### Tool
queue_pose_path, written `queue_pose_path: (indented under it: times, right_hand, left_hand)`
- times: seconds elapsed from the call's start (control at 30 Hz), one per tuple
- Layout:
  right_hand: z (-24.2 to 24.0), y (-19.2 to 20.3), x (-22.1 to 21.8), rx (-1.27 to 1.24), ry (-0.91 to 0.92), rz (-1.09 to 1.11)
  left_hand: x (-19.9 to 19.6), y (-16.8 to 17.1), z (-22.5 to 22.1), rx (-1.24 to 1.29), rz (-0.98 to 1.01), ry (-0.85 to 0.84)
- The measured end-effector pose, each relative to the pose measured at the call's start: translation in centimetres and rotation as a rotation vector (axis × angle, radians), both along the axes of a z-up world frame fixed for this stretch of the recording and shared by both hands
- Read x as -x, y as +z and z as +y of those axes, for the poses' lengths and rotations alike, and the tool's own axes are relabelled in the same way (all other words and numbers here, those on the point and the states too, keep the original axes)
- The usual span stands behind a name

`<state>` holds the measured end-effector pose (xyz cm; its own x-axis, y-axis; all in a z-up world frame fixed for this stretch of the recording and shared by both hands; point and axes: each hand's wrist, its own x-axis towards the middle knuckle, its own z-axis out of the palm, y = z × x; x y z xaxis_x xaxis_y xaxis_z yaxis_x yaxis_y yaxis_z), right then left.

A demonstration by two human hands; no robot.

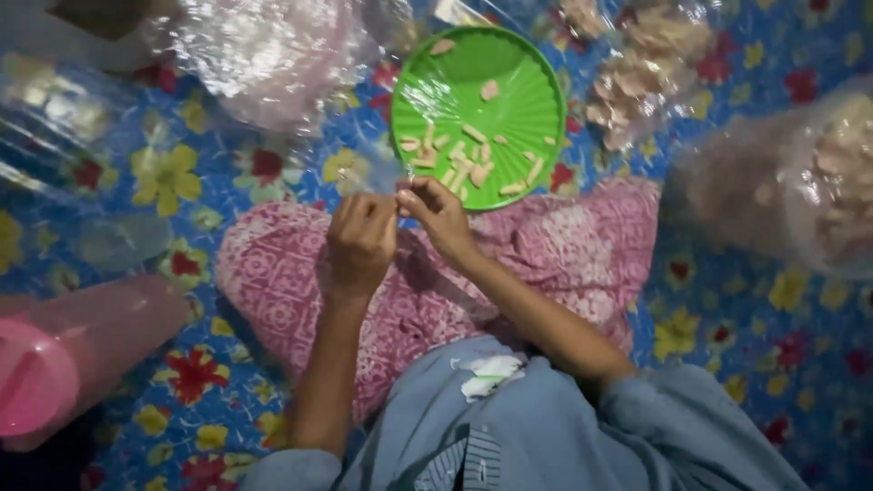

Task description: The person is sitting on the floor and packaging small, elongated food pieces from a green plate into small plastic bags.

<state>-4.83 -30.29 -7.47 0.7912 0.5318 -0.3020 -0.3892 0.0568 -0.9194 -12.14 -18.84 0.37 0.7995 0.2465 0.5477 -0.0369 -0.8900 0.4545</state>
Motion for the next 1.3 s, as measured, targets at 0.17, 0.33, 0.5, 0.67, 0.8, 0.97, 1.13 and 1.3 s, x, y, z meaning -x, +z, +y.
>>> queue_pose_path:
  times: [0.17,0.33,0.5,0.67,0.8,0.97,1.13,1.3]
  right_hand:
    - [-3.5,2.6,0.4,0.06,-0.031,0.024]
    - [-6.5,-0.7,0.6,0.057,-0.082,0.246]
    - [-8.1,-1.4,1.3,0.104,-0.012,0.046]
    - [-9.3,0.7,0.6,0.206,0.061,-0.221]
    - [-10.2,1.9,0.1,0.339,0.12,-0.466]
    - [-11.6,1.1,-0.3,0.303,0.07,-0.509]
    - [-13.3,-0.8,-1.0,0.337,0.064,-0.86]
    - [-13.3,4.4,-0.6,0.317,0.226,-1.11]
  left_hand:
    - [0.7,-0.5,-3.4,0.15,0.055,-0.084]
    - [1.3,-1.3,-4.8,0.43,0.053,-0.135]
    - [1.1,-2.7,-6.3,0.521,0.05,-0.136]
    - [0.4,0.3,-7.9,0.546,0.089,-0.112]
    - [0.4,-1.5,-8.3,0.527,0.131,-0.118]
    - [0.4,-4.0,-7.9,0.42,0.15,-0.105]
    - [0.0,-5.4,-7.5,0.31,0.135,-0.141]
    - [-0.8,-1.3,-8.0,0.322,0.127,-0.261]
